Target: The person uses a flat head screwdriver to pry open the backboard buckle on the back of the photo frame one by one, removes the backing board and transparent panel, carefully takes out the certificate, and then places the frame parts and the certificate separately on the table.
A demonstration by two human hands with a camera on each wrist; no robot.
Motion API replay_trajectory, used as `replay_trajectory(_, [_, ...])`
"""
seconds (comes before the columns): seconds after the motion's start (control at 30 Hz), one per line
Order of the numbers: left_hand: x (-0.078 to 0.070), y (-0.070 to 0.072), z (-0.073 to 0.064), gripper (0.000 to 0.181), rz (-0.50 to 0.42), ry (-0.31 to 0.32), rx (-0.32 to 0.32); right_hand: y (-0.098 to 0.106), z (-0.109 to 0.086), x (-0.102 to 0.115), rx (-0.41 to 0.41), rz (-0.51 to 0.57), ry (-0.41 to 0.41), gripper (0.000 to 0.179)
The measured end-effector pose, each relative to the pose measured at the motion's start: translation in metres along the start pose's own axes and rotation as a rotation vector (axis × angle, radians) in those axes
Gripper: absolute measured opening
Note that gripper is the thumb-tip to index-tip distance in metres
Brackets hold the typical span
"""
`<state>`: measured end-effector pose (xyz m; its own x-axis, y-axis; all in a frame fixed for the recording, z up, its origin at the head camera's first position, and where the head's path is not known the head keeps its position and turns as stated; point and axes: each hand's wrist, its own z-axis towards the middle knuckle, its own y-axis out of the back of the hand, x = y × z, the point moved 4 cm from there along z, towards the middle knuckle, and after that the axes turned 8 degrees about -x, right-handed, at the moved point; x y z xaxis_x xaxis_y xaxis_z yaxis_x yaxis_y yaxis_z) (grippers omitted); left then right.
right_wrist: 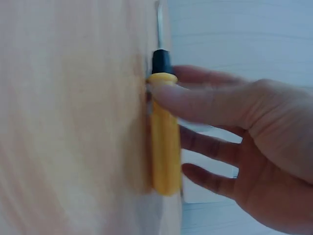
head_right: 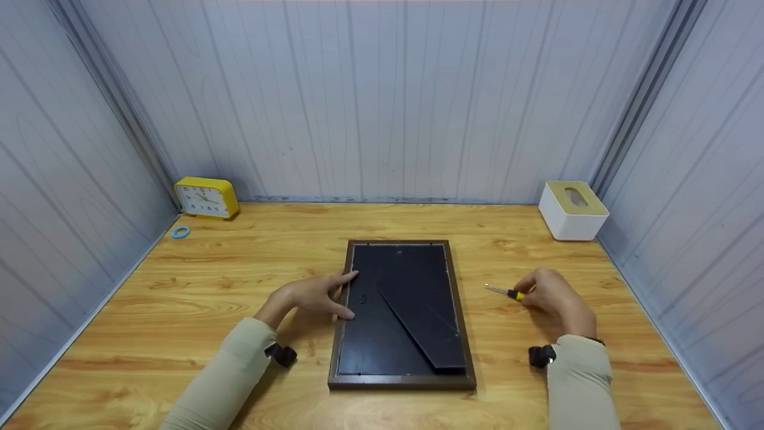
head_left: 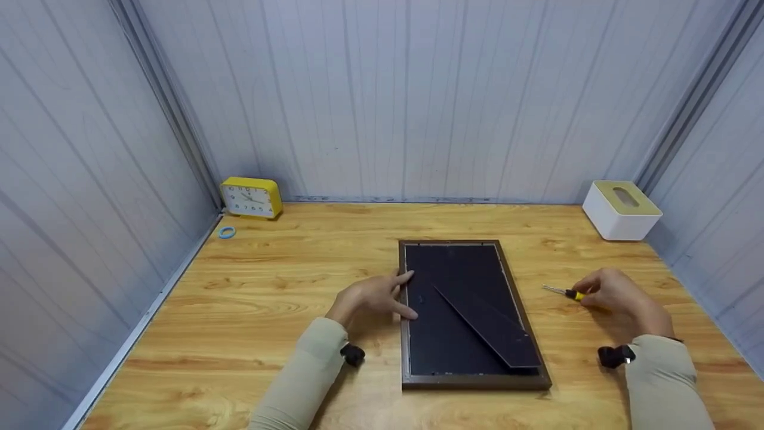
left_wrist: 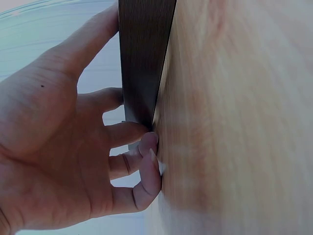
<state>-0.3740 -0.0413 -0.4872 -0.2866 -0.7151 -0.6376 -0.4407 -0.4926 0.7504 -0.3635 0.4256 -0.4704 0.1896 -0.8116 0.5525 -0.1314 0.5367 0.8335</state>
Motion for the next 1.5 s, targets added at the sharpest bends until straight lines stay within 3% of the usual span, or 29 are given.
replay_trajectory(0.2, [0.002,-0.001,0.0,0.107,0.006,0.004,0.004,-0.003,0.002,-0.006,-0.004,0.057,-0.059,0.021])
replay_trajectory(0.33, [0.001,-0.001,0.001,0.106,0.013,0.002,0.004,-0.001,0.002,-0.006,-0.031,-0.031,0.018,0.023])
replay_trajectory(0.43, [0.001,-0.001,0.0,0.106,-0.008,0.012,0.004,-0.001,-0.001,-0.008,-0.018,-0.026,0.027,0.025])
replay_trajectory(0.77, [0.0,-0.001,-0.002,0.106,-0.056,0.03,0.014,-0.003,-0.008,-0.02,0.012,0.162,-0.117,0.03])
replay_trajectory(0.87, [0.0,-0.001,-0.002,0.106,-0.053,0.028,0.016,-0.004,-0.007,-0.023,0.001,0.185,-0.103,0.035])
replay_trajectory(1.07, [0.0,-0.001,-0.002,0.106,-0.042,0.022,0.009,-0.004,-0.003,-0.024,-0.047,0.064,0.004,0.019])
replay_trajectory(1.33, [-0.001,-0.001,-0.001,0.106,-0.006,0.001,-0.002,-0.004,-0.005,-0.028,-0.049,0.139,-0.076,0.024])
replay_trajectory(1.5, [-0.001,-0.002,-0.001,0.105,-0.017,0.009,0.012,-0.003,-0.007,-0.027,-0.064,0.121,-0.039,0.026])
